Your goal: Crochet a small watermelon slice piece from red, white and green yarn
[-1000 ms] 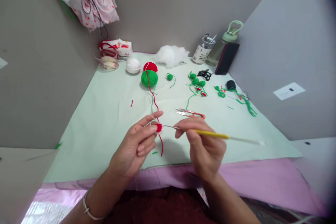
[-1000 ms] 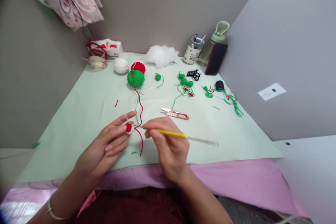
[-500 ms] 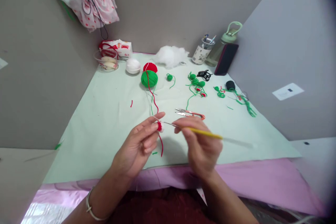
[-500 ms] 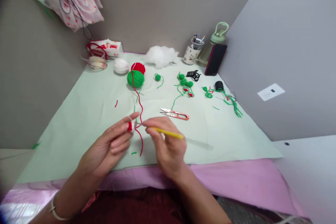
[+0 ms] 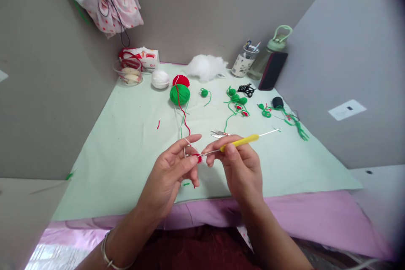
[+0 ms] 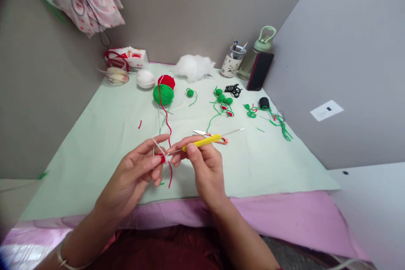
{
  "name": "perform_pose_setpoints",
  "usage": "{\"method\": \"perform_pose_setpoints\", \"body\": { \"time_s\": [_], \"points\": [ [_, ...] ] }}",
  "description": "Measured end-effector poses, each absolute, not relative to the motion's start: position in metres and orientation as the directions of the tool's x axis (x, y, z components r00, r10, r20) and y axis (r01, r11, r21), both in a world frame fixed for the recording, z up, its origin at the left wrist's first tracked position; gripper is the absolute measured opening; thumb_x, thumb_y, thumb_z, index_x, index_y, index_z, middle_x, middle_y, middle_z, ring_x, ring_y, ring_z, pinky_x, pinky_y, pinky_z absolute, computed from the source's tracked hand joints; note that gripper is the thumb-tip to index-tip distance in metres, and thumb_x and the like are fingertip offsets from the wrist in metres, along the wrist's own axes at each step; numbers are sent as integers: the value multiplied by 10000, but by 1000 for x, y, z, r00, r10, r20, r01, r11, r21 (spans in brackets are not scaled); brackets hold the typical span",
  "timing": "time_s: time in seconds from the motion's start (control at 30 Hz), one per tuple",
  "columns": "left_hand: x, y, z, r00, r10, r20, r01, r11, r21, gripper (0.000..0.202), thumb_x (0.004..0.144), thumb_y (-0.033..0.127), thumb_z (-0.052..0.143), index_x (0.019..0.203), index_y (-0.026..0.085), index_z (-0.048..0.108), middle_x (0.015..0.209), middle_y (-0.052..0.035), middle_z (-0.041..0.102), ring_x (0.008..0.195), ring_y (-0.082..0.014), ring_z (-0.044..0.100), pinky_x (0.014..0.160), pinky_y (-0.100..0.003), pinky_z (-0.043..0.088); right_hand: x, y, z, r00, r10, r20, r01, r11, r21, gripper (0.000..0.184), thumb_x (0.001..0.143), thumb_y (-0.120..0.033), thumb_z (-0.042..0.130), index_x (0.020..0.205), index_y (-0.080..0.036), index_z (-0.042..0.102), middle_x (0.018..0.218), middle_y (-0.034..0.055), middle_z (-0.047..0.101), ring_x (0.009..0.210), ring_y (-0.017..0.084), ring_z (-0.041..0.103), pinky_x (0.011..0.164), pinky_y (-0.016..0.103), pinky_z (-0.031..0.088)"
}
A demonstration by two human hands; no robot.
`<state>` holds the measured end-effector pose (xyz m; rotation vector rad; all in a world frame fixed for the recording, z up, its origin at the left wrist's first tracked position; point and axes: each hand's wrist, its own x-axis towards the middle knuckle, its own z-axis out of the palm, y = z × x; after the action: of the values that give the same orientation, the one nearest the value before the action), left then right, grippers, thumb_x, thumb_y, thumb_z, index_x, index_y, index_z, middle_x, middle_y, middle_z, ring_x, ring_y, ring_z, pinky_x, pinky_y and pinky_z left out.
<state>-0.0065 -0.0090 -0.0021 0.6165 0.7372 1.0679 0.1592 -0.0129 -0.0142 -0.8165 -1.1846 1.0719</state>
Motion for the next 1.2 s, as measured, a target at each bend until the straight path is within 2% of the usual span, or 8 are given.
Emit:
{"method": "perform_pose_setpoints", "body": {
  "time_s": [0.1, 0.33, 0.43, 0.57, 0.77, 0.93, 1.03, 1.2],
  "points": [
    [-5, -10, -4, 250, 945, -211, -527, 316, 789, 352, 835, 194, 829, 1184, 229, 794, 843, 34, 621, 547, -50, 576, 508, -186, 553, 161, -19, -12, 23, 872, 489, 96, 485, -869, 213, 1080, -218, 505, 1081, -235, 717, 957, 42, 790, 768, 155, 746, 727, 315, 634],
    [-3, -11, -6, 268, 926, -267, -551, 375, 746, 505, 802, 255, 887, 1283, 215, 739, 695, 73, 585, 421, -15, 440, 398, -134, 418, 159, -23, -19, -259, 558, 788, 570, 747, -342, 277, 1001, -107, 603, 1211, -223, 741, 1088, 106, 788, 1006, 213, 755, 820, 319, 631],
    [-7, -7, -2, 397, 854, -336, -598, 518, 611, 470, 797, 231, 884, 1237, 134, 753, 523, 121, 418, 396, -2, 274, 356, -91, 290, 159, -22, -18, -127, 667, 734, 473, 691, -546, 277, 1010, -112, 597, 1173, -254, 770, 1047, 75, 783, 963, 198, 748, 818, 326, 625],
    [-10, -5, 0, 377, 871, -314, -618, 489, 615, 434, 786, 155, 863, 1208, 138, 763, 646, 83, 548, 408, 13, 301, 356, -97, 298, 158, -17, -14, 64, 835, 547, 75, 543, -837, 233, 1051, -200, 563, 1083, -264, 784, 907, 29, 761, 720, 155, 689, 690, 323, 596],
    [2, -11, -5, 282, 935, -216, -552, 343, 760, 400, 824, 220, 862, 1213, 202, 766, 677, 73, 582, 466, -35, 506, 446, -146, 454, 152, -18, -16, -4, 805, 594, 198, 583, -788, 276, 1014, -126, 611, 1138, -294, 792, 1030, 46, 806, 975, 200, 748, 847, 357, 611],
    [-3, -5, -5, 367, 873, -322, -617, 487, 618, 410, 802, 221, 880, 1196, 148, 789, 627, 72, 531, 475, -20, 457, 443, -112, 434, 158, -23, -19, -80, 697, 713, 448, 664, -599, 323, 963, -115, 678, 1185, -318, 796, 1119, 73, 798, 979, 231, 744, 815, 383, 614],
    [-9, -1, -4, 366, 857, -364, -651, 515, 558, 386, 765, 143, 884, 1144, 125, 810, 690, 57, 547, 499, 1, 435, 435, -82, 411, 161, -18, -17, 62, 788, 613, 272, 577, -770, 242, 1018, -172, 618, 1109, -299, 802, 923, 42, 784, 817, 195, 716, 749, 364, 592],
    [-6, -6, -5, 275, 925, -261, -603, 377, 703, 373, 806, 145, 853, 1169, 219, 809, 831, 26, 645, 597, -44, 549, 556, -155, 554, 156, -12, -15, 42, 904, 426, -27, 427, -904, 168, 1023, -267, 644, 1013, -266, 812, 898, 38, 752, 771, 168, 663, 718, 333, 563]
  ]
}}
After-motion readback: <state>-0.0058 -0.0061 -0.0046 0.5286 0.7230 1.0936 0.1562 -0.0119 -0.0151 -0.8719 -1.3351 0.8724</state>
